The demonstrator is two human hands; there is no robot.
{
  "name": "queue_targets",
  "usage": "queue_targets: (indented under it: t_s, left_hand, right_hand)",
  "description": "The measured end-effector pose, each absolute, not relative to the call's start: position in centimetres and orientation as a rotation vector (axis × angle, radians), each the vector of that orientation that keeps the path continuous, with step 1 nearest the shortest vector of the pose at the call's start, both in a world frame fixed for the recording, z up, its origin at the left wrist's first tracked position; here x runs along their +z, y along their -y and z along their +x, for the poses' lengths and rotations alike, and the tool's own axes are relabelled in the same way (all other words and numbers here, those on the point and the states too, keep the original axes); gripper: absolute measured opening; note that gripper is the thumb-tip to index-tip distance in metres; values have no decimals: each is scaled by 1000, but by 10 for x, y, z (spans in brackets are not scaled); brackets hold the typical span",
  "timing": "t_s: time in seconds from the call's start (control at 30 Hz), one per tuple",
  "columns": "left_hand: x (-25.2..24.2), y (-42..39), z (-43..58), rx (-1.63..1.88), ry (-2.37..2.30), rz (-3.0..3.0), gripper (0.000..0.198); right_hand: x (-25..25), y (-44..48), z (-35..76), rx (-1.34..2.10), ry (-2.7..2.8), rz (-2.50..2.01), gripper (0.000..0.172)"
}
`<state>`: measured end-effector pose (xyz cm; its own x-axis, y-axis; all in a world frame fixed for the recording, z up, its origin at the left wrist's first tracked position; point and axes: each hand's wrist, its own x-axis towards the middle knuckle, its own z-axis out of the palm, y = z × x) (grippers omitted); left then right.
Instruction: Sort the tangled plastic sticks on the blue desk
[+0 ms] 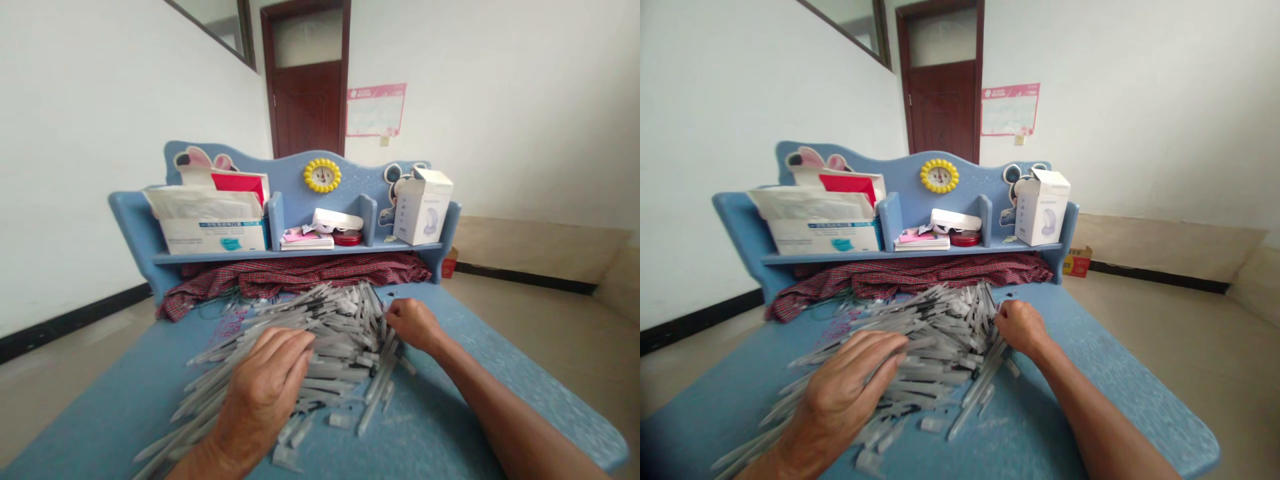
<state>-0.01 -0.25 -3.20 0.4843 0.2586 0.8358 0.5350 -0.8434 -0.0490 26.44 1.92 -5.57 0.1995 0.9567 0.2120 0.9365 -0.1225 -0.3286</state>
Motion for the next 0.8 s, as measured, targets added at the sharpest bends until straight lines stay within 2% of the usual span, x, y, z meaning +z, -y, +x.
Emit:
queue_targets:
  t_s: [0.07, 0.2, 0.27, 0.53, 0.8]
  left_hand:
    - [-32, 1, -3, -1276, 692, -2420, 16]
    - [-31, -3, -10, -1228, 745, -2354, 16]
    - [-29, -5, -14, -1187, 794, -2311, 16]
    - [-25, -12, -26, -1086, 961, -2224, 15]
    - [-25, -11, -24, -1043, 919, -2216, 15]
  right_hand:
    - [-50, -15, 265, 159, 1768, -1919, 26]
    - [-39, -2, 263, 593, 1791, -1347, 20]
    - [-35, 4, 261, 673, 1847, -1218, 17]
    - [-33, 12, 265, 625, 1879, -1228, 20]
    - [-37, 9, 266, 586, 1908, -1274, 18]
